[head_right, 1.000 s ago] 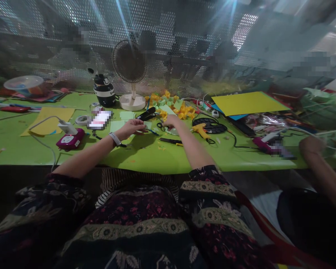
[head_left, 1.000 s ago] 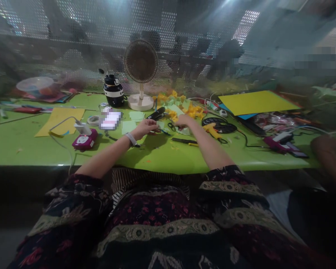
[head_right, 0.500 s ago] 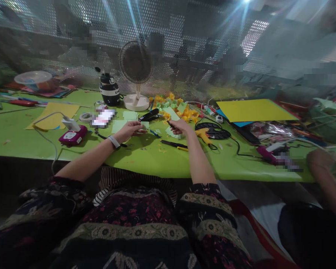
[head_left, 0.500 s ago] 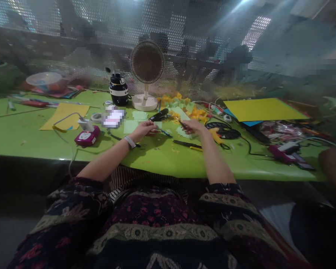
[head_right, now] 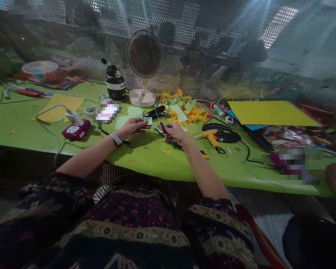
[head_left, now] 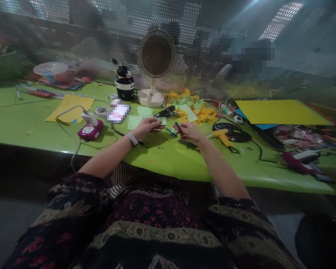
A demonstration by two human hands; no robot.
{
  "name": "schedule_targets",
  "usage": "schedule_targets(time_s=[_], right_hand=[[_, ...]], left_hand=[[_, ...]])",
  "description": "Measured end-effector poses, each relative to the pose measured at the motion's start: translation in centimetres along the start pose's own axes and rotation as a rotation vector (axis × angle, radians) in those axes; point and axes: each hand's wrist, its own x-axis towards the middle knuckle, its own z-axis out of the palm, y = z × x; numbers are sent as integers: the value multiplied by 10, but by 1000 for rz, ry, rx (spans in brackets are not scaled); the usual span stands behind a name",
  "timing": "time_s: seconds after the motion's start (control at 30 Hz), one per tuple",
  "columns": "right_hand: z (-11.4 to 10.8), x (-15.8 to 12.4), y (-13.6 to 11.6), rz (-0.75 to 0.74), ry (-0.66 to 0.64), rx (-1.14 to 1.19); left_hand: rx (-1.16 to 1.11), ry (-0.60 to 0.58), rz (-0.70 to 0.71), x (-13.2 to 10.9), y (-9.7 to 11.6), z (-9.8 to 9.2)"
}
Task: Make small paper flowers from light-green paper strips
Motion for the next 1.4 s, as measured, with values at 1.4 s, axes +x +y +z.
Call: schedule_targets(time_s=[1.4], right_hand=[[24,7,24,-434,105,218]], left_hand=[[93,-159,-3,-6,-10,13]])
